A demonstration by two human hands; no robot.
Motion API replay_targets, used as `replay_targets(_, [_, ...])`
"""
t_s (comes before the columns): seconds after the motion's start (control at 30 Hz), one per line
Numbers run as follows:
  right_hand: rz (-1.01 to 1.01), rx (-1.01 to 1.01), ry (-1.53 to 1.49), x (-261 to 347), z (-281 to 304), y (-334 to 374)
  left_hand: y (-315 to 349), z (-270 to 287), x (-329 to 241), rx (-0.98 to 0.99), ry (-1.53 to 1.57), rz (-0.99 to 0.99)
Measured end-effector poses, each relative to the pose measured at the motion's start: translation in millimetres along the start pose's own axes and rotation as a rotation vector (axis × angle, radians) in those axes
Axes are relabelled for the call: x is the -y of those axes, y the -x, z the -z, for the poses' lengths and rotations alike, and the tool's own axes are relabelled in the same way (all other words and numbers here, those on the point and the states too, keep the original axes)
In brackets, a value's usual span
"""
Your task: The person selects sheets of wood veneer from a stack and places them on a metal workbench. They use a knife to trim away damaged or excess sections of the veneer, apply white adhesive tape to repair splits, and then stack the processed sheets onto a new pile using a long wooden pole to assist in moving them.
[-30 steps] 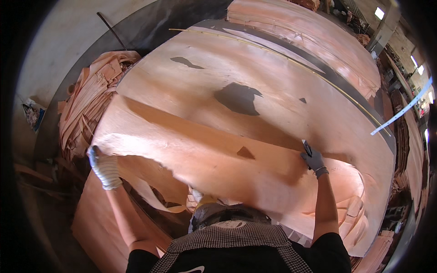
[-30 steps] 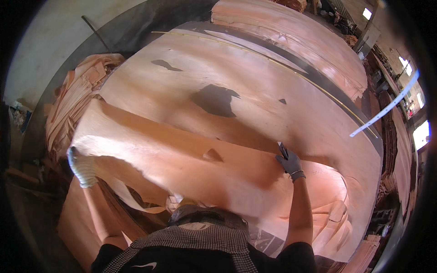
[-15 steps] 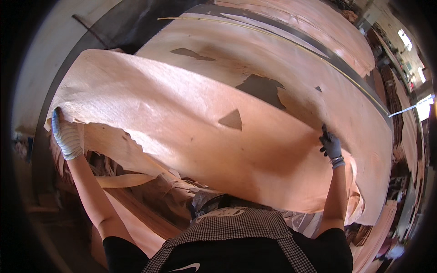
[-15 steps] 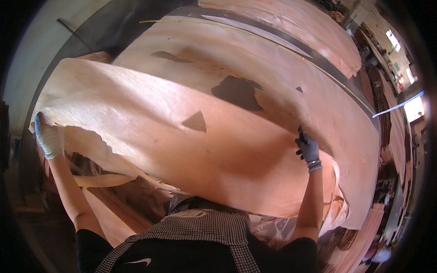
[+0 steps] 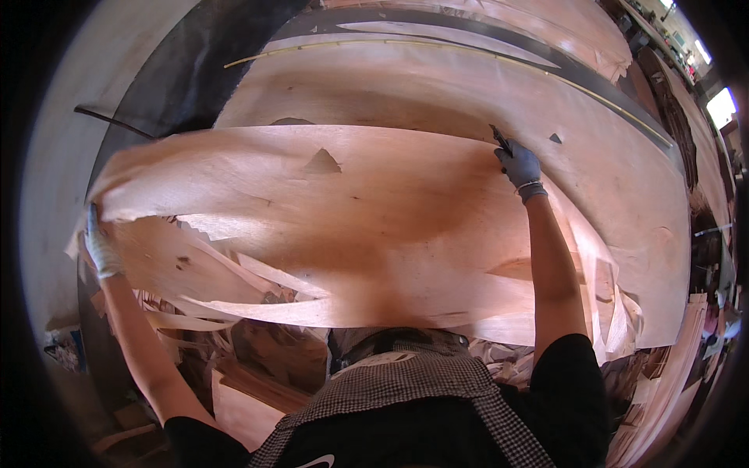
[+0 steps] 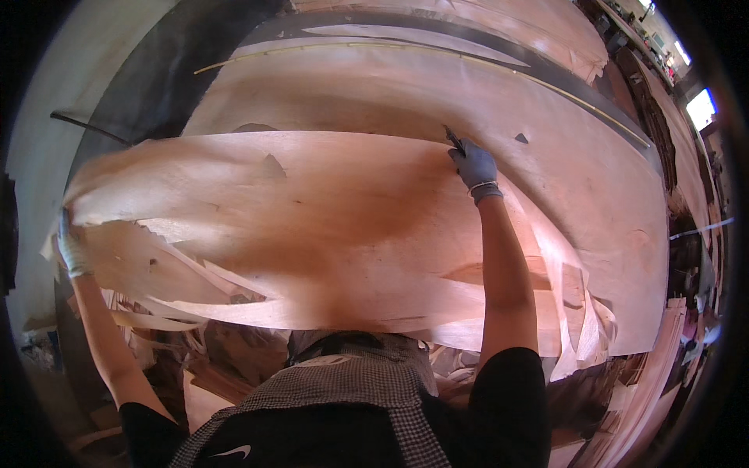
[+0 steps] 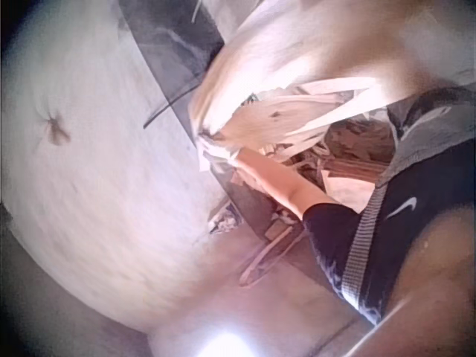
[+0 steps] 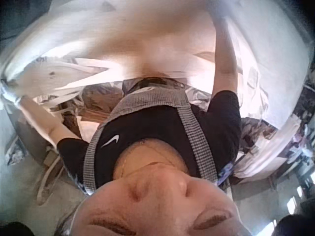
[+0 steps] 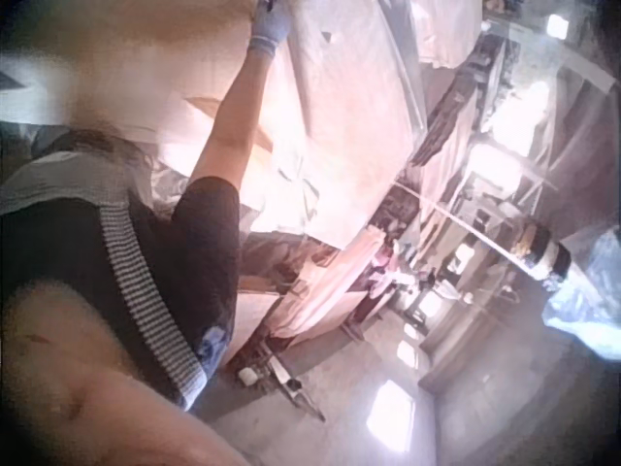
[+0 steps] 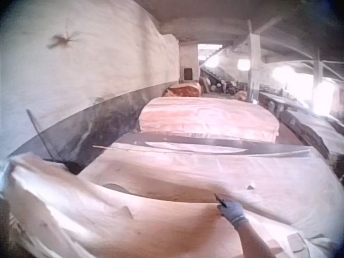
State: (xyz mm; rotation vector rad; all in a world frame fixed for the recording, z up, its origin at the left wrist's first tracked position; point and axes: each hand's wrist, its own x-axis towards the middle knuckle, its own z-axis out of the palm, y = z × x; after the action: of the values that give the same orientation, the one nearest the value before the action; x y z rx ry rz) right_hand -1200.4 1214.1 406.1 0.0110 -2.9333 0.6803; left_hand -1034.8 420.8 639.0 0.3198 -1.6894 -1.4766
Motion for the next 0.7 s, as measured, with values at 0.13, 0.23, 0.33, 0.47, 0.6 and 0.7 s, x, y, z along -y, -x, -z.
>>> replay_targets(0.13, [-0.091, -0.055, 0.013, 2, -44, -24, -55, -75, -23, 0.267, -0.348, -0.242])
replay_targets(0.23, [-0.257, -0.122, 0.112, -25, -63, -33, -60, -142, 45, 0.238, -0.14, -0.06])
replay_targets(0.33, [-0.331, -0.239, 0.16, -59, -70, -23, -35, -190, 189, -0.042, 0.384, -0.098])
replay_targets(0.47, [-0.285, -0.21, 0.199, -41, -94, -33, -74, -99, 345, -0.002, 0.252, 0.777])
replay_targets(0.6, [-0.354, -0.095, 0.325, -41, -86, -37, -46, -145, 429, 0.093, 0.304, 1.209])
replay_targets(0.7, [-0.331, -0.057, 0.346, -30, -97, -41, -44, -135, 467, 0.061, 0.332, 1.206])
